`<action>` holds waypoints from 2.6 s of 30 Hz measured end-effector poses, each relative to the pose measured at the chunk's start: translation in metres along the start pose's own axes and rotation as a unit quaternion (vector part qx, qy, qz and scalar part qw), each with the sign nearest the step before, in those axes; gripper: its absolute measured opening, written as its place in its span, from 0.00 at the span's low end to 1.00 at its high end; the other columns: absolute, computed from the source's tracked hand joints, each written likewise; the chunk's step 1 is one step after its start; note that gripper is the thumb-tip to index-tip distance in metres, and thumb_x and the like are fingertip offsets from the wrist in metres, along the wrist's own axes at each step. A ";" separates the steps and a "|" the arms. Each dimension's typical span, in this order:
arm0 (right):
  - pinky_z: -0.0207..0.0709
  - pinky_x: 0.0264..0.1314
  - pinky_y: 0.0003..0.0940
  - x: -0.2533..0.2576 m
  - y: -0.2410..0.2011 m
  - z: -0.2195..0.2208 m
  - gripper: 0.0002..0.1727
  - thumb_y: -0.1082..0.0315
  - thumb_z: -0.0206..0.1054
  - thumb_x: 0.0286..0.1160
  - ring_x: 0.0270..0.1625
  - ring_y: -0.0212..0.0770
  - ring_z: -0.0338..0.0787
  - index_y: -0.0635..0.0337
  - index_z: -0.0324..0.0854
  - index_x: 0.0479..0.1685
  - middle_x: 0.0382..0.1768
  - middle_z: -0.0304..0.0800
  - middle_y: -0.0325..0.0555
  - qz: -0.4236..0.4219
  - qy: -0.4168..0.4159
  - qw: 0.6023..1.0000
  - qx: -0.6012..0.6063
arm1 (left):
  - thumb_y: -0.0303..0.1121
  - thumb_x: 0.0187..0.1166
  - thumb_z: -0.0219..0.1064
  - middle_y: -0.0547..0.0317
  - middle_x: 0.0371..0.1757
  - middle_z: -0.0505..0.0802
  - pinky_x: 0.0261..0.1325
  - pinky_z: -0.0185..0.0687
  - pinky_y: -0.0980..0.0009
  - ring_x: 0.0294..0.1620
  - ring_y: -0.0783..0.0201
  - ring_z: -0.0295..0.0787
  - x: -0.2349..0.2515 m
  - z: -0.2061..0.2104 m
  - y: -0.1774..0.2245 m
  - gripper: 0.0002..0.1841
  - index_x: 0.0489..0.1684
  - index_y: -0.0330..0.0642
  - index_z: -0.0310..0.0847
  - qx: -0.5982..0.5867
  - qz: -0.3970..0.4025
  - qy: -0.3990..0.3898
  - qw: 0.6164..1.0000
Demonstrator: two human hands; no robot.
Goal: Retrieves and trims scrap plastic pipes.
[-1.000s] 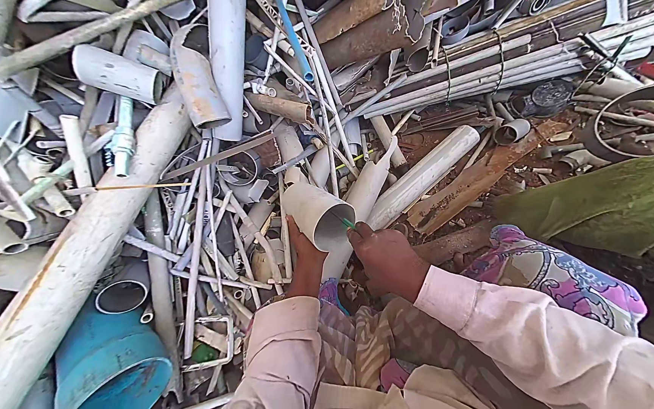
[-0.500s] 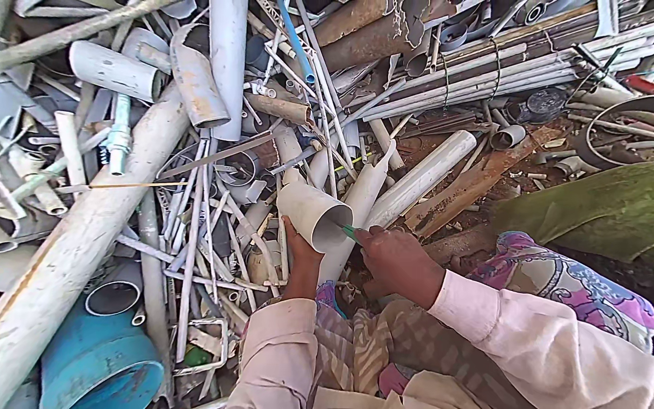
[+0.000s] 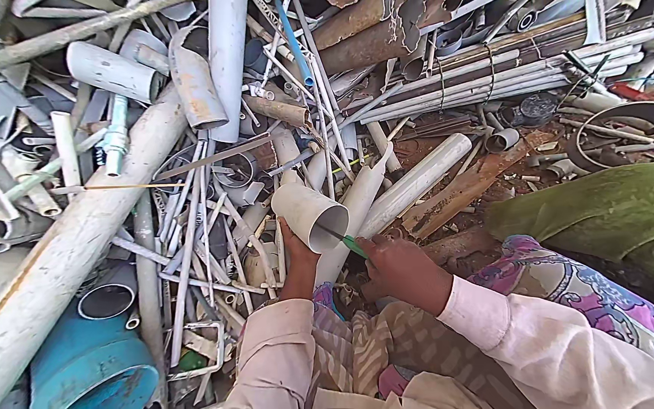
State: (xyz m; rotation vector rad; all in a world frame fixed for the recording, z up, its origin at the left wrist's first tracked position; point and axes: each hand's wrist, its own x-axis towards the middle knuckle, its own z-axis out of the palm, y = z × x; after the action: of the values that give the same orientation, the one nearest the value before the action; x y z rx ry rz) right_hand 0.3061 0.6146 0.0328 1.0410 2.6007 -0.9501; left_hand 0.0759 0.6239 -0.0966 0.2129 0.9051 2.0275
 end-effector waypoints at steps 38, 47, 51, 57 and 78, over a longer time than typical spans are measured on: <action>0.77 0.66 0.61 -0.016 0.014 0.004 0.30 0.64 0.53 0.91 0.65 0.65 0.87 0.60 0.60 0.92 0.64 0.85 0.67 -0.018 -0.016 1.000 0.015 | 0.62 0.89 0.23 0.58 0.59 0.90 0.64 0.85 0.56 0.63 0.63 0.87 0.007 -0.006 0.004 0.37 0.74 0.48 0.68 -0.022 0.132 -0.049 0.990; 0.81 0.59 0.62 -0.026 0.013 0.003 0.32 0.67 0.54 0.89 0.62 0.67 0.89 0.56 0.60 0.93 0.71 0.81 0.66 0.045 0.035 0.997 -0.057 | 0.62 0.89 0.24 0.56 0.62 0.89 0.66 0.84 0.54 0.65 0.61 0.86 0.007 -0.003 0.006 0.36 0.76 0.49 0.67 -0.025 0.130 -0.025 0.991; 0.78 0.65 0.63 -0.030 0.016 0.001 0.32 0.65 0.56 0.88 0.67 0.67 0.87 0.53 0.61 0.93 0.71 0.83 0.66 0.039 0.004 0.999 -0.036 | 0.61 0.90 0.22 0.60 0.60 0.90 0.65 0.85 0.58 0.63 0.65 0.87 0.003 -0.002 0.006 0.36 0.75 0.50 0.67 -0.006 0.138 -0.043 0.990; 0.79 0.62 0.62 -0.027 0.033 0.005 0.30 0.65 0.58 0.86 0.62 0.64 0.89 0.55 0.68 0.89 0.61 0.89 0.64 0.012 0.048 0.999 0.003 | 0.60 0.90 0.23 0.59 0.60 0.90 0.65 0.84 0.56 0.63 0.64 0.87 0.010 -0.003 0.008 0.35 0.74 0.50 0.68 -0.037 0.149 -0.032 0.988; 0.80 0.20 0.51 -0.028 0.041 0.031 0.26 0.66 0.58 0.65 0.23 0.52 0.90 0.56 0.93 0.61 0.30 0.94 0.52 -0.140 0.361 0.920 -0.062 | 0.61 0.90 0.29 0.62 0.57 0.91 0.64 0.86 0.58 0.61 0.65 0.89 0.009 -0.001 0.018 0.32 0.70 0.55 0.72 -0.086 0.154 -0.014 0.984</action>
State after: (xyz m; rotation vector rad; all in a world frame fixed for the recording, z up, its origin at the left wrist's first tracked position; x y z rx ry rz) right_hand 0.3520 0.6021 -0.0013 1.1716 3.4312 -0.4785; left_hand 0.0582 0.6240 -0.0864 0.3001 0.7085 2.3681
